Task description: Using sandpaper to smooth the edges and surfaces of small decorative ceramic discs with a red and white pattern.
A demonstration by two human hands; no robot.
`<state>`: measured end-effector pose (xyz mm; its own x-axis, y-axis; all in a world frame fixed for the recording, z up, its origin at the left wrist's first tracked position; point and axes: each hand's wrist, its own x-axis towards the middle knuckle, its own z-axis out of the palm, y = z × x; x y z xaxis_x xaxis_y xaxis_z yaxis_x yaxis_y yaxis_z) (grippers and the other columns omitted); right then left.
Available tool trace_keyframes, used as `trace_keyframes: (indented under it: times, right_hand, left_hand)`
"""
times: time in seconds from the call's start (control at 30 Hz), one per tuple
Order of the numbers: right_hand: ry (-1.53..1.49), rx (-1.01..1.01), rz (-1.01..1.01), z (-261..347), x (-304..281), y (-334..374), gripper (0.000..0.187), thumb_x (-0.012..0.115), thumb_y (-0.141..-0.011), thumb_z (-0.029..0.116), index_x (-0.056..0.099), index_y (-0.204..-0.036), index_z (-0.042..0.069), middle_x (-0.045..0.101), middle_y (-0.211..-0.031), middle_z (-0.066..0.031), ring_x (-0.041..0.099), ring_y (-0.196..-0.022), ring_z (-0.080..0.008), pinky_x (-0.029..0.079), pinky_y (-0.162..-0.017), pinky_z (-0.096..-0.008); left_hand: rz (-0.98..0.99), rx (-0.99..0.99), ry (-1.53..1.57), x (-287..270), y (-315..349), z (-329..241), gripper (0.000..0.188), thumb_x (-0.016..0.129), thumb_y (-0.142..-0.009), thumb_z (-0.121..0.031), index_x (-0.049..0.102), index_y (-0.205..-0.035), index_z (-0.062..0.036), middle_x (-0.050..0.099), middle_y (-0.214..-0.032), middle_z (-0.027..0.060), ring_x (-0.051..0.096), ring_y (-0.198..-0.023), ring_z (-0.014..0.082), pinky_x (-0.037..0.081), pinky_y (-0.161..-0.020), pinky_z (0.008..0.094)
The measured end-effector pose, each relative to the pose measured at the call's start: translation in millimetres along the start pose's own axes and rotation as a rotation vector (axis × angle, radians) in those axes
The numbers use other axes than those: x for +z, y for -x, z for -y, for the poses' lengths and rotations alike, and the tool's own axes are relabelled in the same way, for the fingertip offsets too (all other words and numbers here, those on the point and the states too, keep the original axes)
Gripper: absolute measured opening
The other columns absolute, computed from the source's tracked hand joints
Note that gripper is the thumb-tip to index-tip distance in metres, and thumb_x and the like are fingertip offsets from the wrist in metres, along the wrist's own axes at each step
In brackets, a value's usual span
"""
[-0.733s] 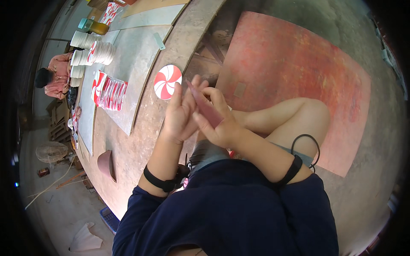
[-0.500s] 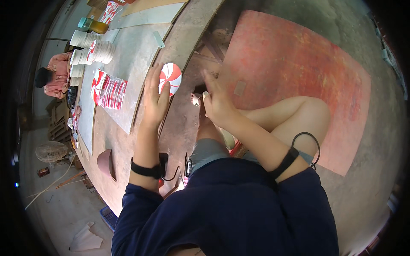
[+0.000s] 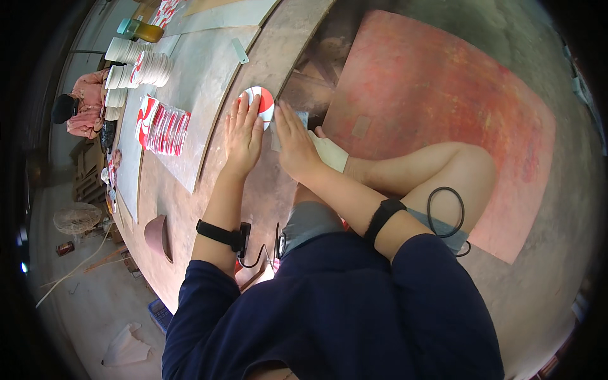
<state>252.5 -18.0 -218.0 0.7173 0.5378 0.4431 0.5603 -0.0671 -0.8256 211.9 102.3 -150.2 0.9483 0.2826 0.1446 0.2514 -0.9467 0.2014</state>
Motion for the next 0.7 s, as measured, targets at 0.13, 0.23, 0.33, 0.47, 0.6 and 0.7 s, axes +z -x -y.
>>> trace_keyframes:
  times: [0.13, 0.23, 0.33, 0.47, 0.6, 0.7]
  right_hand:
    - [-0.078, 0.232, 0.049, -6, 2, 27, 0.065, 0.044, -0.072, -0.008, 0.023, -0.133, -0.005, 0.023, -0.138, -0.0250, 0.023, -0.129, -0.0361, 0.022, -0.106, -0.0395]
    - [-0.146, 0.145, -0.138, 11, -8, -2, 0.066, 0.044, -0.071, -0.009, 0.022, -0.133, -0.007, 0.025, -0.137, -0.0250, 0.025, -0.129, -0.0354, 0.022, -0.105, -0.0391]
    - [-0.092, 0.109, -0.032, 12, 0, 7, 0.062, 0.041, -0.071, -0.009, 0.025, -0.130, -0.008, 0.029, -0.135, -0.0259, 0.028, -0.127, -0.0353, 0.022, -0.105, -0.0391]
    - [0.009, 0.146, 0.124, 0, 2, 33, 0.057, 0.041, -0.074, -0.006, 0.028, -0.129, -0.009, 0.032, -0.133, -0.0269, 0.031, -0.125, -0.0369, 0.023, -0.105, -0.0393]
    - [-0.169, 0.190, -0.187, 15, -14, -9, 0.057, 0.042, -0.076, -0.004, 0.026, -0.130, -0.009, 0.031, -0.133, -0.0273, 0.032, -0.124, -0.0372, 0.023, -0.105, -0.0386]
    - [-0.135, 0.144, -0.173, 15, 3, 1, 0.057, 0.041, -0.076, -0.005, 0.027, -0.130, -0.009, 0.030, -0.134, -0.0276, 0.028, -0.127, -0.0372, 0.023, -0.105, -0.0392]
  left_hand:
    - [0.010, -0.012, -0.033, 2, -2, 2, 0.046, 0.028, -0.093, -0.034, 0.037, -0.134, -0.0150, 0.025, -0.143, 0.0125, 0.017, -0.133, 0.0309, 0.011, -0.107, 0.0451]
    - [0.002, 0.002, -0.044, 2, 1, 3, 0.045, 0.028, -0.092, -0.032, 0.035, -0.134, -0.0167, 0.024, -0.143, 0.0121, 0.017, -0.132, 0.0320, 0.013, -0.107, 0.0456]
    - [-0.011, 0.008, -0.025, 3, -2, 1, 0.045, 0.028, -0.092, -0.032, 0.036, -0.134, -0.0165, 0.025, -0.142, 0.0124, 0.018, -0.132, 0.0324, 0.014, -0.106, 0.0463]
    - [-0.011, 0.012, -0.056, 5, -2, 7, 0.044, 0.030, -0.092, -0.032, 0.038, -0.133, -0.0165, 0.026, -0.142, 0.0127, 0.020, -0.131, 0.0330, 0.016, -0.106, 0.0467]
    - [-0.032, 0.047, -0.037, 2, 1, 4, 0.044, 0.031, -0.092, -0.032, 0.038, -0.133, -0.0170, 0.027, -0.141, 0.0127, 0.021, -0.131, 0.0333, 0.017, -0.105, 0.0468]
    - [-0.034, 0.033, -0.046, 5, 1, 6, 0.044, 0.032, -0.092, -0.032, 0.039, -0.132, -0.0169, 0.028, -0.141, 0.0123, 0.022, -0.131, 0.0336, 0.017, -0.105, 0.0471]
